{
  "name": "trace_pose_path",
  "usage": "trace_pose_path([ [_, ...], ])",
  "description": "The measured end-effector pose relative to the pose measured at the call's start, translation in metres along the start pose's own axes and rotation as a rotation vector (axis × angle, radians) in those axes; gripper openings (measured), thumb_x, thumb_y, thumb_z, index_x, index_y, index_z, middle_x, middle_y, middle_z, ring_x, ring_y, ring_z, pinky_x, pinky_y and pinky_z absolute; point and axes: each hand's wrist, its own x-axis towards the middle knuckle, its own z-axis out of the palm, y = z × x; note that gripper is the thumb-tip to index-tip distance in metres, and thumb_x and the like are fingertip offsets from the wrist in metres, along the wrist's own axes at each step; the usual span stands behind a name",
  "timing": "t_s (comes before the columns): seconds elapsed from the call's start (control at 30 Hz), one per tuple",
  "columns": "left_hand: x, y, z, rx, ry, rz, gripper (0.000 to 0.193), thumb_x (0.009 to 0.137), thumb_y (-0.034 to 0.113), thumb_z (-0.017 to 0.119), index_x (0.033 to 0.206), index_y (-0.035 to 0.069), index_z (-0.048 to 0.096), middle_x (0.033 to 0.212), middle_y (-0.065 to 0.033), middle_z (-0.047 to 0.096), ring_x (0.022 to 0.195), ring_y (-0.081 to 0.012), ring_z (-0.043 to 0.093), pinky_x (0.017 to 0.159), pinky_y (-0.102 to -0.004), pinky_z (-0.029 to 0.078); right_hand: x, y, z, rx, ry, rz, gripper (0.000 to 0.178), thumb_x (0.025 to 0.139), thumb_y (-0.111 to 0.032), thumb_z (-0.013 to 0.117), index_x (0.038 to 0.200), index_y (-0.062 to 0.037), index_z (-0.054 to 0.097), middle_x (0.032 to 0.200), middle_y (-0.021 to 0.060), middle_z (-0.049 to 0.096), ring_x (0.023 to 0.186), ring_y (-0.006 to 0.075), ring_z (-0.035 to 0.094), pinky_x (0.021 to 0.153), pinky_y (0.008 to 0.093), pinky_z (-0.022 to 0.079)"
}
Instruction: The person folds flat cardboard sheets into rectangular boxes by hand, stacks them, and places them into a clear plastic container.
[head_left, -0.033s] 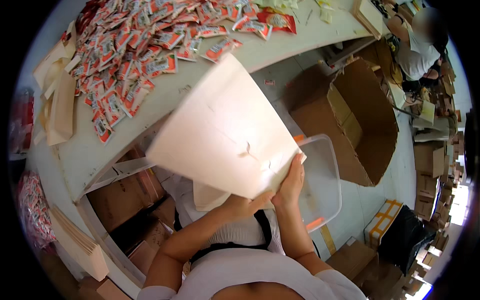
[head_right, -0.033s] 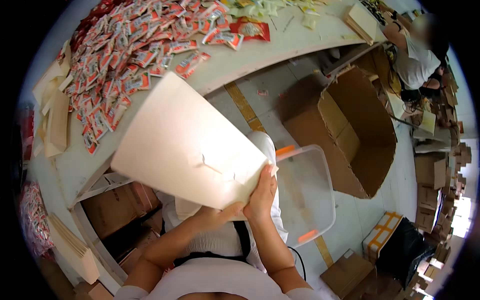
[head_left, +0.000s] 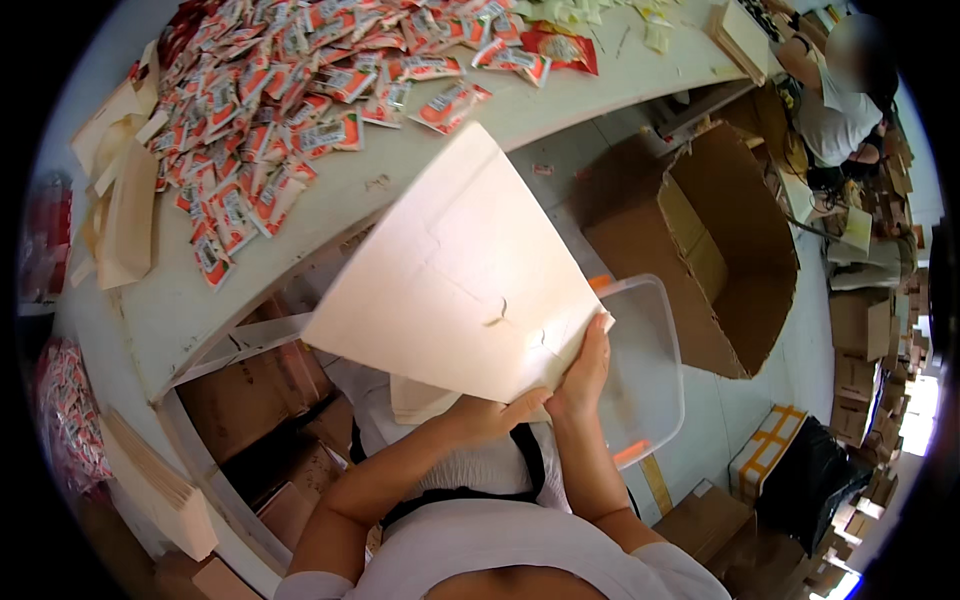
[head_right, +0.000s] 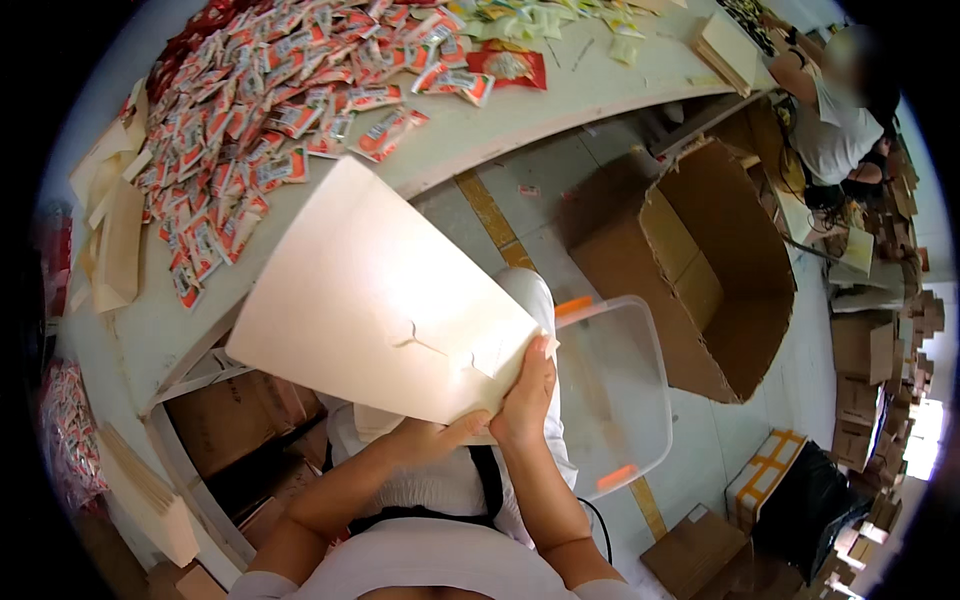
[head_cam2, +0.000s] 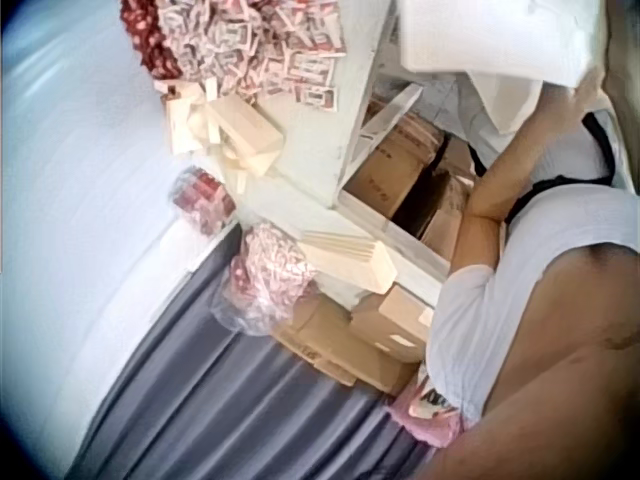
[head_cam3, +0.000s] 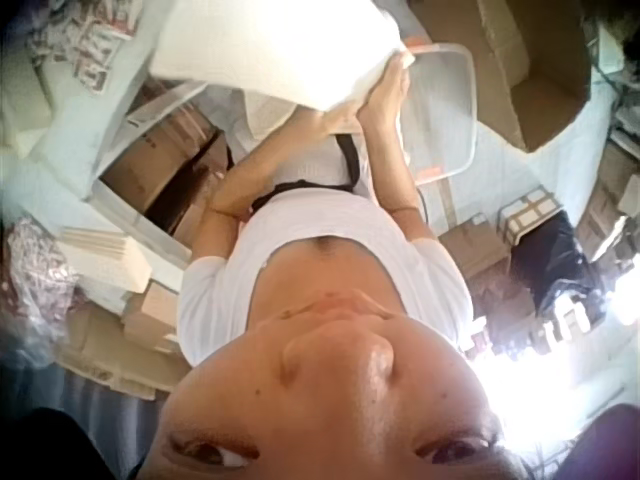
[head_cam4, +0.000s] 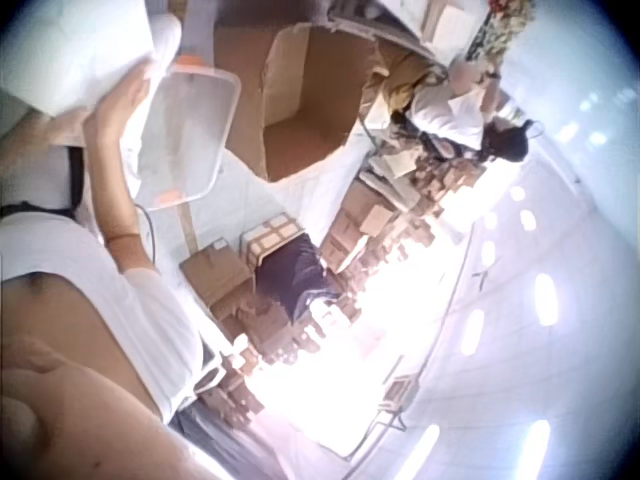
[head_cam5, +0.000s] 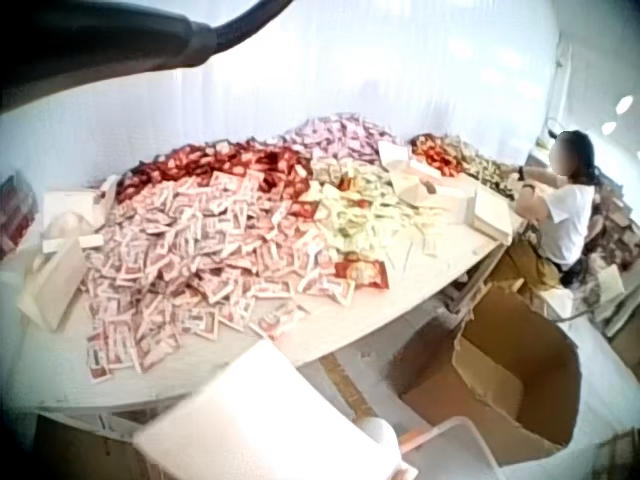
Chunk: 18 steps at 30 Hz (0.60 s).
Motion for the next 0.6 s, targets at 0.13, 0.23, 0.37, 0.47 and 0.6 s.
trace_pose_path([
  [0.13, 0.005, 0.022, -0.035, -0.009, -0.453, -0.219, 0.027, 0.081, 0.012, 0.056, 0.104, 0.0, 0.053, 0.085, -0.0065, 0.057, 0.075, -0.0133, 0.055, 0.065, -0.0254, 0.045, 0.011, -0.008, -0.012, -0.148, -0.113, -0.178, 0.041, 0.092, -0.032, 0.035, 0.109, 0.003, 0.047, 0.104, 0.0108, 0.055, 0.092, 0.0156, 0.054, 0.078, 0.0286, 0.045],
  [0.23, -0.026, -0.001, -0.093, -0.072, -0.43, -0.056, 0.035, 0.077, 0.013, 0.06, 0.109, 0.003, 0.053, 0.091, -0.0074, 0.06, 0.084, -0.0179, 0.057, 0.07, -0.0294, 0.046, 0.027, -0.049, -0.031, -0.208, -0.259, -0.212, 0.036, 0.09, -0.029, 0.041, 0.1, 0.0035, 0.053, 0.091, 0.0086, 0.061, 0.08, 0.0136, 0.058, 0.071, 0.0272, 0.047],
  [0.37, -0.012, 0.056, -0.132, -0.775, -0.089, -0.329, 0.04, 0.076, 0.012, 0.061, 0.112, -0.002, 0.052, 0.102, -0.0096, 0.058, 0.091, -0.0167, 0.053, 0.08, -0.028, 0.043, 0.045, -0.078, -0.056, -0.559, -0.535, -0.12, 0.024, 0.088, -0.025, 0.047, 0.081, -0.0034, 0.056, 0.069, -0.0017, 0.052, 0.059, 0.0046, 0.045, 0.052, 0.0206, 0.036],
  [0.47, -0.003, 0.054, -0.142, -0.206, -0.146, -0.411, 0.037, 0.079, 0.012, 0.058, 0.111, -0.004, 0.052, 0.088, -0.007, 0.06, 0.08, -0.0152, 0.055, 0.071, -0.0262, 0.044, 0.044, -0.081, -0.033, -0.701, -0.573, -0.159, 0.028, 0.088, -0.026, 0.048, 0.068, -0.0078, 0.05, 0.059, -0.0074, 0.041, 0.052, 0.0021, 0.034, 0.044, 0.0204, 0.027],
  [0.6, 0.007, 0.063, -0.128, -0.24, 0.061, -0.334, 0.028, 0.082, 0.013, 0.055, 0.104, -0.005, 0.054, 0.071, -0.0062, 0.058, 0.055, -0.0108, 0.051, 0.05, -0.0225, 0.041, 0.059, -0.113, -0.033, -0.173, -0.463, -0.288, 0.029, 0.087, -0.033, 0.047, 0.095, -0.0057, 0.049, 0.074, 0.0044, 0.055, 0.058, 0.0096, 0.046, 0.055, 0.0244, 0.039],
])
